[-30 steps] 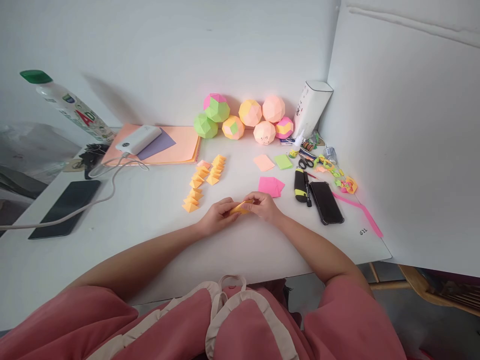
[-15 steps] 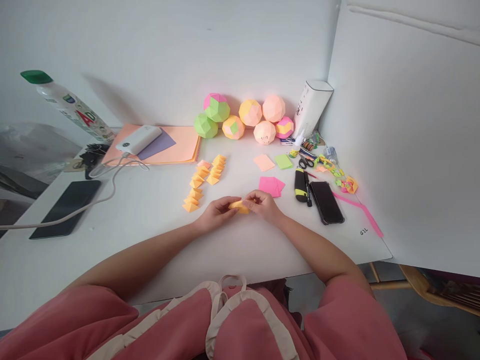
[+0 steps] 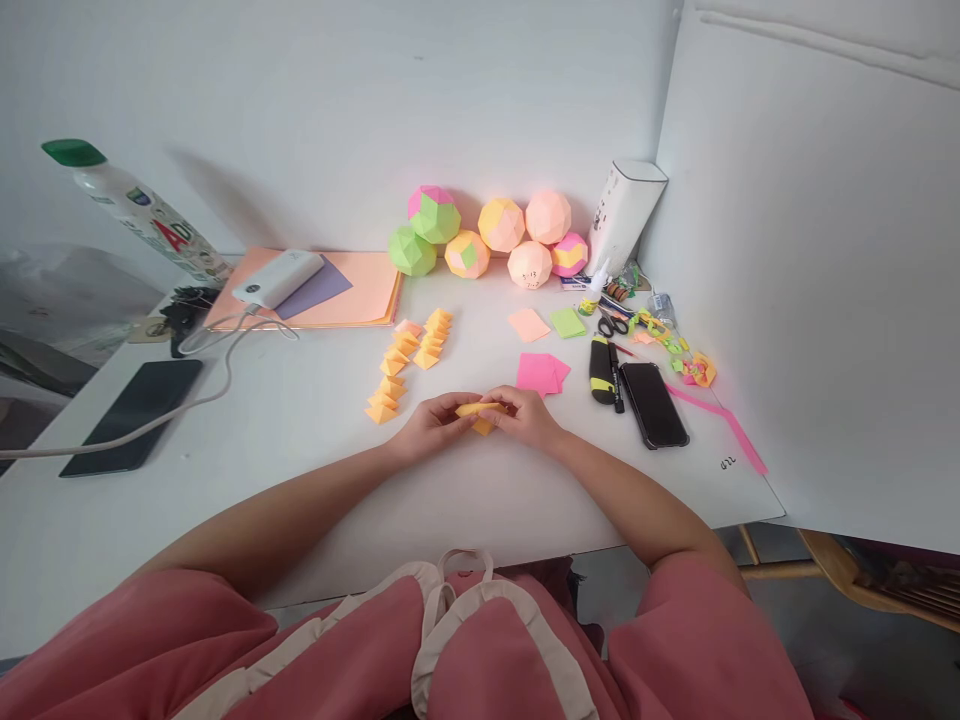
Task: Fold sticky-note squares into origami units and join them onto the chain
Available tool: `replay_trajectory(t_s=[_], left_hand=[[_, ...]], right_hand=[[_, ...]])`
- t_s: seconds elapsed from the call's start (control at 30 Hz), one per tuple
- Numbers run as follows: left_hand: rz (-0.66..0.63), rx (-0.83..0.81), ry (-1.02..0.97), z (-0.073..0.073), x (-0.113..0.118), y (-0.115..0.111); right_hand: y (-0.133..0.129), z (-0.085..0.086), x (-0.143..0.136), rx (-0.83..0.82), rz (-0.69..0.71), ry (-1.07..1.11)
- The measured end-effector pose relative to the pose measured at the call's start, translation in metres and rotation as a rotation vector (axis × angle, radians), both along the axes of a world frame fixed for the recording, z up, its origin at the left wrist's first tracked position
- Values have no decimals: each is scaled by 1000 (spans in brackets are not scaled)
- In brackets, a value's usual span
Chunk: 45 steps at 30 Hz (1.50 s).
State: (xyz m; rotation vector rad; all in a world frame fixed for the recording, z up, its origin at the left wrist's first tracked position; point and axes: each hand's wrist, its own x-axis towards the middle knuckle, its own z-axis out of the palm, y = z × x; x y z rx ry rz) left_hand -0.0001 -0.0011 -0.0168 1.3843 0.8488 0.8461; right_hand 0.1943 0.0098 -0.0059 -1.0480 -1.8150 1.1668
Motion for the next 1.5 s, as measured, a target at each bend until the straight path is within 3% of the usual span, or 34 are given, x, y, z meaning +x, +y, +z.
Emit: replay_trajectory(t_s=[0.13, 0.27, 0.53, 1.5], left_hand=[[61, -10, 35, 0, 0, 0], [139, 31, 118, 2, 0, 1], [110, 64, 90, 1, 0, 3], [208, -46, 76, 17, 1, -2]], right_hand=[[-2, 1, 0, 14, 9, 6], [-3, 1, 0, -97, -15, 61], [-4, 8, -1, -259, 8, 120], [0, 5, 1, -333, 8, 122]])
